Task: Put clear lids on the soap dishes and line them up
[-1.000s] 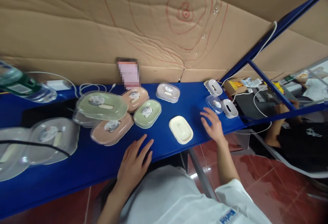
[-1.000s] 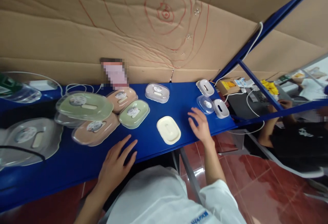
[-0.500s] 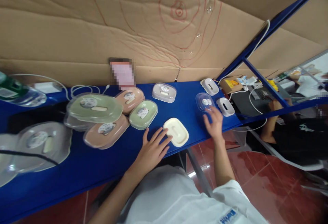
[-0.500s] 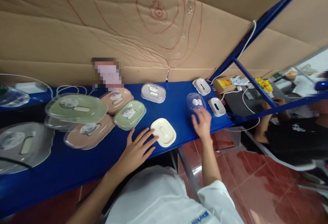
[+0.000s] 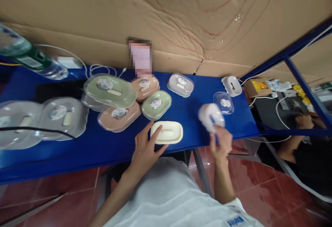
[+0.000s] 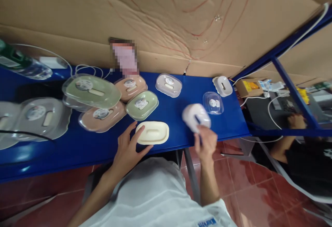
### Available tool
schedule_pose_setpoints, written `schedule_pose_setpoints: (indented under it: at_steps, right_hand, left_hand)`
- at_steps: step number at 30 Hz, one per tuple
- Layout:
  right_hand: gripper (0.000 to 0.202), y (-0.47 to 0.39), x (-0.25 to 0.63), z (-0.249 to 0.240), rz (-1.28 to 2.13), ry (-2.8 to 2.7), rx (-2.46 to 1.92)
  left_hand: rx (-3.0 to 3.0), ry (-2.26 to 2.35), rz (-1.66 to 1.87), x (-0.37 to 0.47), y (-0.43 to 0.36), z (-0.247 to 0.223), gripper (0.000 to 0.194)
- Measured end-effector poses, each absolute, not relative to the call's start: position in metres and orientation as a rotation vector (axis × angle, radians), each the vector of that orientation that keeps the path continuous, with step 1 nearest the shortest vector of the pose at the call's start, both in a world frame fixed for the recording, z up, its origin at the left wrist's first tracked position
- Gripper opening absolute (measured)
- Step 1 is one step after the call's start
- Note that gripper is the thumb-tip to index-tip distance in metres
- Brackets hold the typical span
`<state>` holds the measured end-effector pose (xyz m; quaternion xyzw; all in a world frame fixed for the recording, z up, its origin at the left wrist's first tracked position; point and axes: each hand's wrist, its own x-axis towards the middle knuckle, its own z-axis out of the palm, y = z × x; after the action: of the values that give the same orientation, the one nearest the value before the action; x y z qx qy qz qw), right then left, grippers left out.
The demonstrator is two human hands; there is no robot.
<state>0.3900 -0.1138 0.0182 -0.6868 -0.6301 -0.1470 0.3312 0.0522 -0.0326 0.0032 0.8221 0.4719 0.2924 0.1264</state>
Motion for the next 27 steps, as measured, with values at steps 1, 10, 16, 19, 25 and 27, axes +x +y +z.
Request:
schedule_pose_setpoints:
  at_steps: [1,10,16,19,25,27]
  right_hand:
    - [0.042,-0.112,0.369,0.02,-0.223,-1.81,-1.671]
    - [0.049,-0.071,0.297,0.037,0.298,-2.332,-1.254]
    - [0.045,-0.059,0.286,0.025,0.372,-2.422,-1.135]
    - [0.041,-0.043,0.31,0.023,0.293,-2.396,-1.168]
    - [0.081,-0.012,0.45,0.022,-0.443,-1.396,-2.29]
    - [0.078,-0.01,0.483,0.019,-0.472,-1.261,-2.472]
  left_hand:
    - [2.376,1.369,0.849,0.054,-0.031,0.002,0.079]
    - [2.351,1.26,0.729,0.027,-0.03,0.005,0.072]
    - [2.475,1.284,0.623,0.01,-0.034,0.005,0.072]
    - [2.486,1.285,0.591,0.01,-0.031,0.006,0.066]
    - [2.607,1.298,0.613,0.017,-0.027,0.008,0.056]
    - [2.615,1.298,0.621,0.018,-0.027,0.008,0.057]
